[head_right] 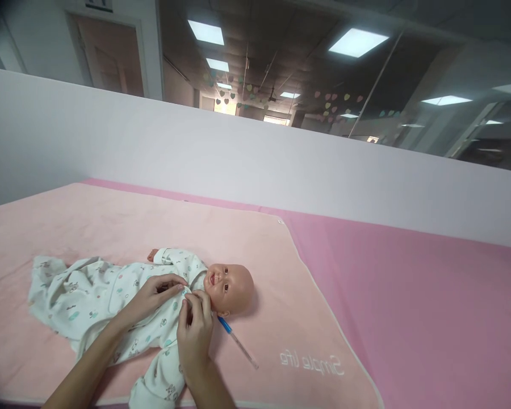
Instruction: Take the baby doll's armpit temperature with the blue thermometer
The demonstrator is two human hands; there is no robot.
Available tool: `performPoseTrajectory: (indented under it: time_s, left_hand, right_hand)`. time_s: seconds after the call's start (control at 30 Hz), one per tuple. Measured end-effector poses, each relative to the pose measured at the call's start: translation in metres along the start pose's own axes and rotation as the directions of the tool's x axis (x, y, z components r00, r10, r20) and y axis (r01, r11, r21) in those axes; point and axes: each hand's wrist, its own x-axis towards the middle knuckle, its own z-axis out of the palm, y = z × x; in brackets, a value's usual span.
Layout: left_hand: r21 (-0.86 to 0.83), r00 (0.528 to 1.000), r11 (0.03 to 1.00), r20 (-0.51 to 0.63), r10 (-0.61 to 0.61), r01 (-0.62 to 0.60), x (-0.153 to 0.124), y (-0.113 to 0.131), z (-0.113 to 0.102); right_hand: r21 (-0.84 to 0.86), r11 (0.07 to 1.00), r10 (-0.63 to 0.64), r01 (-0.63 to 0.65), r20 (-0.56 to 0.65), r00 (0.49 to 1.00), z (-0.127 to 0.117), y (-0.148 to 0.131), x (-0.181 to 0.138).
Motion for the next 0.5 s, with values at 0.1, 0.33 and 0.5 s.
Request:
performPoseTrajectory:
  time_s: [0.1,0.33,0.5]
  left_hand:
    - [-0.025,1.0,1.0,-0.001,-0.004,0.004,-0.0001,-0.0022,-0.0001]
    - [-0.084,1.0,0.996,-0.028,0.001,-0.004,-0.0005,-0.0069,0.0023]
    - [-0.02,0.995,1.0,-0.095,0.014,-0.016,-0.002,-0.006,0.0048]
  right_hand:
    - [-0.001,1.0,-0.009,0.009,-0.009,1.0,0.0002,0.0006,-0.0002]
    - [-0.007,1.0,-0.021,0.021,-0.009,1.0,0.0003,0.0003,-0.0002]
    - [-0.012,1.0,0.013,-0.013,0.029,0.999,-0.0006,-0.0003,-0.0006]
